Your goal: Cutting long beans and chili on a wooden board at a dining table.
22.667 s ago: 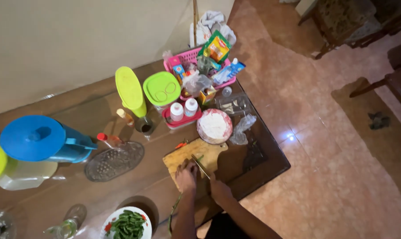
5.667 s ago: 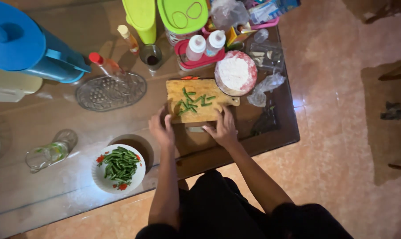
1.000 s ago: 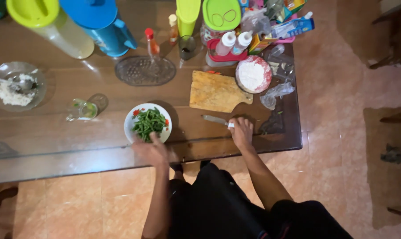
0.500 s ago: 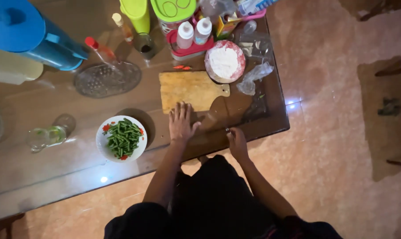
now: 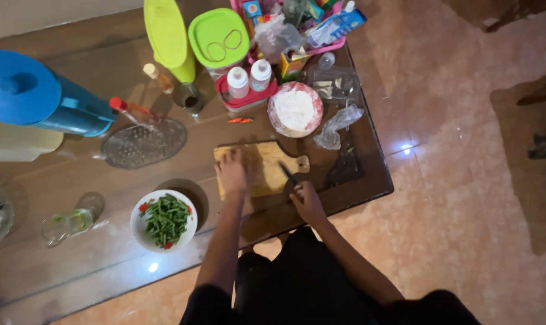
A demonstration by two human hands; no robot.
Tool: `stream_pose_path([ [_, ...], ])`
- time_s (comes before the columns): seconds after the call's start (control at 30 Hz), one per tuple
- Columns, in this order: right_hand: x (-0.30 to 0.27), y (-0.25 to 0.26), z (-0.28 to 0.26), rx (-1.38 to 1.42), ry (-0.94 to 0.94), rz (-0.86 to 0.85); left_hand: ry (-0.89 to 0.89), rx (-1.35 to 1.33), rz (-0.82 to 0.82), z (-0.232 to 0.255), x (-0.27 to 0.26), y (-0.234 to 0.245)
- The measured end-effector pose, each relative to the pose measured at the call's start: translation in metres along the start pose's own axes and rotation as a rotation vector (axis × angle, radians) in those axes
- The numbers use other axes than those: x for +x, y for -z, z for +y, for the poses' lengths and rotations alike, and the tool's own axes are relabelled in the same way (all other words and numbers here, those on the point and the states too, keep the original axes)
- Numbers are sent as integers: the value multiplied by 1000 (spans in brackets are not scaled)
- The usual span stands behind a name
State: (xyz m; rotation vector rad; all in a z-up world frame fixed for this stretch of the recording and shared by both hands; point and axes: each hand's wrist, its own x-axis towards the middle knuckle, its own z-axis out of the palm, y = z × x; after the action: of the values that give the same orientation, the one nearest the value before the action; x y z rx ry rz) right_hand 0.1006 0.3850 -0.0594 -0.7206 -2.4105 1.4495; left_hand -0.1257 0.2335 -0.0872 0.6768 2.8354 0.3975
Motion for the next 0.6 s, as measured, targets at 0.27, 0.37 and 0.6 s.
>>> stream_pose_path([
  [0.27, 1, 15, -21, -30, -324, -141, -96, 97, 103, 19, 116, -2],
  [0.37, 0, 17, -24, -13, -354, -125, -118, 73, 87, 19, 123, -4],
  [0.6, 25, 26, -23, -209, -57, -25, -138, -153, 84, -3, 120, -20],
])
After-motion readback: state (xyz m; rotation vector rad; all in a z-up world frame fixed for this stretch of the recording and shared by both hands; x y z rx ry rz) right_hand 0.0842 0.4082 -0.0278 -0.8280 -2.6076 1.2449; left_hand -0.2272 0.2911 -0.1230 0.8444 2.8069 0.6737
